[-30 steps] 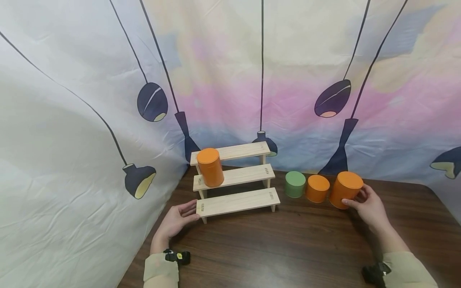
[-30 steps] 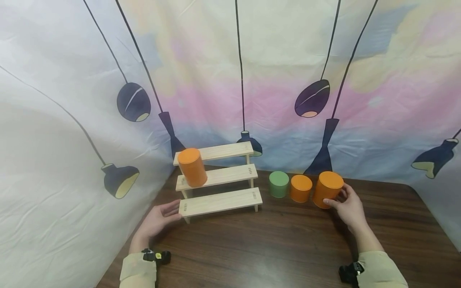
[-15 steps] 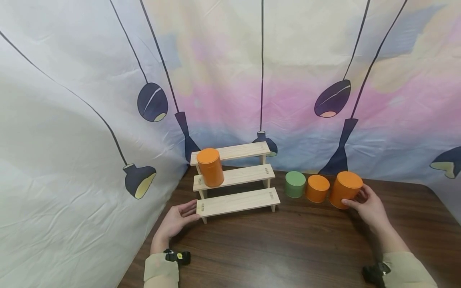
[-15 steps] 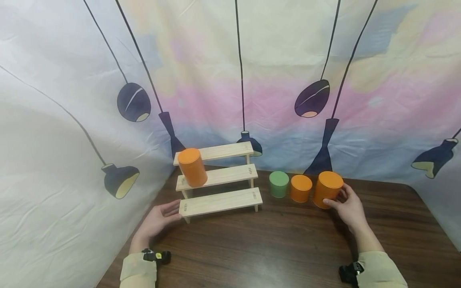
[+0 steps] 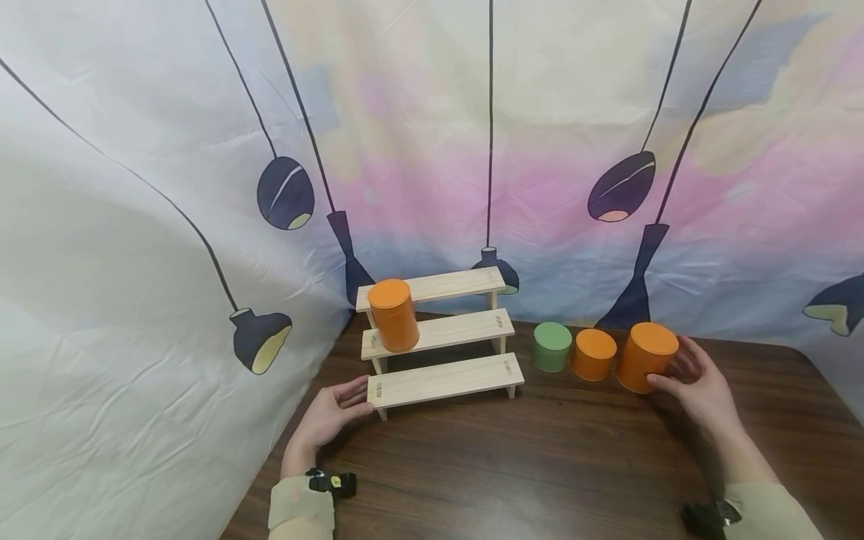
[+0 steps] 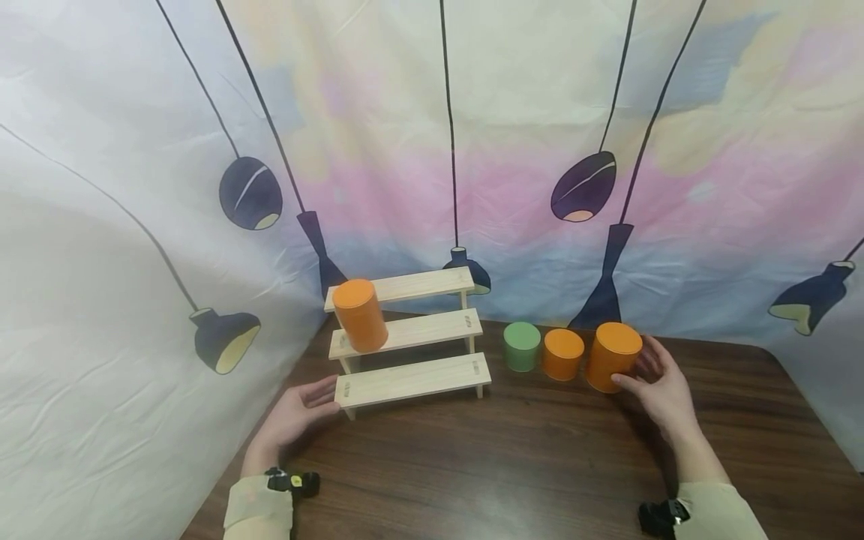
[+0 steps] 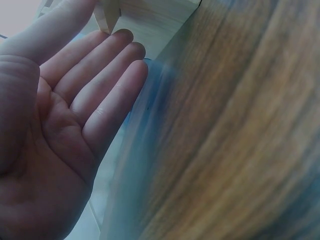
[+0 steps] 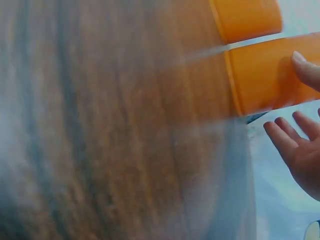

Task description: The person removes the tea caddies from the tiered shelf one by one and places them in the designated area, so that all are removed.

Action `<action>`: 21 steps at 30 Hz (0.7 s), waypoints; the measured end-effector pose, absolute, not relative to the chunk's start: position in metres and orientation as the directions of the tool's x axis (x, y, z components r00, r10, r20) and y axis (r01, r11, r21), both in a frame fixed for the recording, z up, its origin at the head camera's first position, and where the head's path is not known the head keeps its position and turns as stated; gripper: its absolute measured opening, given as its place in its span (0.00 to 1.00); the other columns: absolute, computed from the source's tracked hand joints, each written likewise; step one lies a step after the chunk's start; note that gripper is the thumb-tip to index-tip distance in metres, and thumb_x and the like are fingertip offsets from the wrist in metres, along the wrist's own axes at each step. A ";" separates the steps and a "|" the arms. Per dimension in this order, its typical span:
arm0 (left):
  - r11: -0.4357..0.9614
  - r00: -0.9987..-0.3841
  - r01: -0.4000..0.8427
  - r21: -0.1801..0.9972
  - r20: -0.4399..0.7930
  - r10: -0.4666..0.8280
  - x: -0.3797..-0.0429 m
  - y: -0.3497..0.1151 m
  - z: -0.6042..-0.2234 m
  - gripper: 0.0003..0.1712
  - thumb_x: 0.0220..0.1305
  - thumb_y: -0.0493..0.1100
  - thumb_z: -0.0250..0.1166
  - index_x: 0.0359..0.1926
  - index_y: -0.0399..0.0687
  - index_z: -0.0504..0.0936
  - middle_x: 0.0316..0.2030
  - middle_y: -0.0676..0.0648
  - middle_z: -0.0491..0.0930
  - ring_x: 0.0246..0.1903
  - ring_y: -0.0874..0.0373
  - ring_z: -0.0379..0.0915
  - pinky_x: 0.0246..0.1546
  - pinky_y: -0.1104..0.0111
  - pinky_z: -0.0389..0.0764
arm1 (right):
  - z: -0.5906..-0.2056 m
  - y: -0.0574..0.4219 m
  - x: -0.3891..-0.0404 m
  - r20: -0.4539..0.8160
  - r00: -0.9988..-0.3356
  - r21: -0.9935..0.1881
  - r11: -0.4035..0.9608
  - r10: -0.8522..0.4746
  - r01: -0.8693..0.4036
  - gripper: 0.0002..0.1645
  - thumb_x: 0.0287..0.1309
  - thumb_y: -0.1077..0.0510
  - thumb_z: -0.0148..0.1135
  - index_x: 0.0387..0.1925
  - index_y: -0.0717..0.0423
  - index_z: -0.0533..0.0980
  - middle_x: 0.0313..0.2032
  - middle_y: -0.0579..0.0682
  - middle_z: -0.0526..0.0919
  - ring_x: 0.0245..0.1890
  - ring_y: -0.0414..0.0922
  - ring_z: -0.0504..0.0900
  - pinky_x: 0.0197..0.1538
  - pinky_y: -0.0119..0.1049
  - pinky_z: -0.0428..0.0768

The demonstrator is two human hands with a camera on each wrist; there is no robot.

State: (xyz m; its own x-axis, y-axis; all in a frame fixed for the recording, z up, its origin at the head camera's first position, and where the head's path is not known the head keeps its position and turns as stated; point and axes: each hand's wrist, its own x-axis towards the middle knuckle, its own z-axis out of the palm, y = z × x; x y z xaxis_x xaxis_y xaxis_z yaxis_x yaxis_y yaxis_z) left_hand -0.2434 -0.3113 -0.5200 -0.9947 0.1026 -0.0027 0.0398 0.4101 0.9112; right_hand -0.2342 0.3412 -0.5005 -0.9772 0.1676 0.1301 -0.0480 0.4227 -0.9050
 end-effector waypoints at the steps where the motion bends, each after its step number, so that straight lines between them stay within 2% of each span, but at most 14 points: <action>1: 0.412 -0.995 0.043 0.910 0.000 0.104 -0.243 -0.311 -0.520 0.43 0.64 0.48 0.80 0.74 0.35 0.75 0.69 0.36 0.78 0.66 0.43 0.78 0.60 0.61 0.84 | -0.500 0.342 -0.232 0.140 -0.975 -0.912 0.406 0.173 -0.059 0.63 0.69 0.52 0.74 0.88 0.50 0.42 0.81 0.69 0.55 0.78 0.63 0.63 0.51 0.13 0.76; 4: 0.408 -0.994 0.043 0.912 -0.001 0.107 -0.243 -0.312 -0.520 0.43 0.65 0.48 0.80 0.74 0.35 0.74 0.69 0.36 0.77 0.67 0.42 0.78 0.61 0.60 0.84 | -0.495 0.343 -0.223 0.165 -0.962 -0.925 0.372 0.217 -0.075 0.59 0.70 0.54 0.73 0.88 0.43 0.45 0.82 0.63 0.57 0.77 0.45 0.67 0.51 0.13 0.76; 6: 0.408 -0.993 0.049 0.912 0.002 0.115 -0.243 -0.312 -0.520 0.43 0.65 0.48 0.80 0.74 0.34 0.74 0.69 0.35 0.77 0.67 0.41 0.77 0.61 0.59 0.83 | -0.491 0.343 -0.218 0.171 -0.946 -0.932 0.358 0.276 -0.064 0.57 0.69 0.55 0.74 0.87 0.41 0.49 0.82 0.57 0.61 0.72 0.33 0.71 0.51 0.12 0.76; 9: 0.412 -0.993 0.050 0.910 0.002 0.118 -0.243 -0.313 -0.520 0.43 0.66 0.48 0.79 0.74 0.33 0.74 0.70 0.34 0.76 0.67 0.41 0.77 0.62 0.59 0.83 | -0.484 0.341 -0.212 0.168 -0.914 -0.952 0.303 0.370 -0.053 0.54 0.68 0.57 0.75 0.85 0.40 0.56 0.79 0.47 0.67 0.64 0.25 0.73 0.51 0.11 0.75; 14: 0.421 -0.995 0.037 0.906 -0.006 0.101 -0.244 -0.313 -0.520 0.43 0.65 0.48 0.80 0.74 0.36 0.75 0.69 0.37 0.78 0.66 0.44 0.78 0.61 0.60 0.83 | -0.470 0.329 -0.206 0.197 -0.867 -0.977 0.161 0.458 -0.137 0.47 0.65 0.65 0.76 0.80 0.45 0.67 0.69 0.36 0.78 0.59 0.25 0.76 0.51 0.11 0.76; 19: 0.417 -0.994 0.040 0.908 -0.006 0.109 -0.244 -0.313 -0.520 0.42 0.66 0.47 0.79 0.74 0.35 0.74 0.69 0.36 0.77 0.67 0.43 0.78 0.62 0.59 0.83 | -0.464 0.305 -0.207 0.233 -0.840 -0.966 0.018 0.490 -0.258 0.41 0.60 0.74 0.75 0.73 0.52 0.75 0.58 0.38 0.84 0.58 0.33 0.80 0.50 0.14 0.79; 21: 0.418 -0.994 0.038 0.908 -0.009 0.109 -0.245 -0.313 -0.520 0.42 0.66 0.48 0.79 0.74 0.35 0.74 0.69 0.36 0.77 0.67 0.43 0.78 0.62 0.59 0.83 | -0.463 0.292 -0.210 0.254 -0.825 -0.956 0.001 0.505 -0.294 0.38 0.59 0.76 0.74 0.70 0.56 0.78 0.56 0.40 0.86 0.57 0.35 0.81 0.50 0.15 0.80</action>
State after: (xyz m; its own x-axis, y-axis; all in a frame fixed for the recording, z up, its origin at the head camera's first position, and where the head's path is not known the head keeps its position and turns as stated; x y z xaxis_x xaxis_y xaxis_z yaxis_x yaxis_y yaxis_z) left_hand -0.2446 -0.3127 -0.5204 -0.9940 0.1088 -0.0088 0.0377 0.4177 0.9078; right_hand -0.2104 0.2919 -0.4628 -0.8250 0.5049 0.2541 -0.2939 0.0007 -0.9558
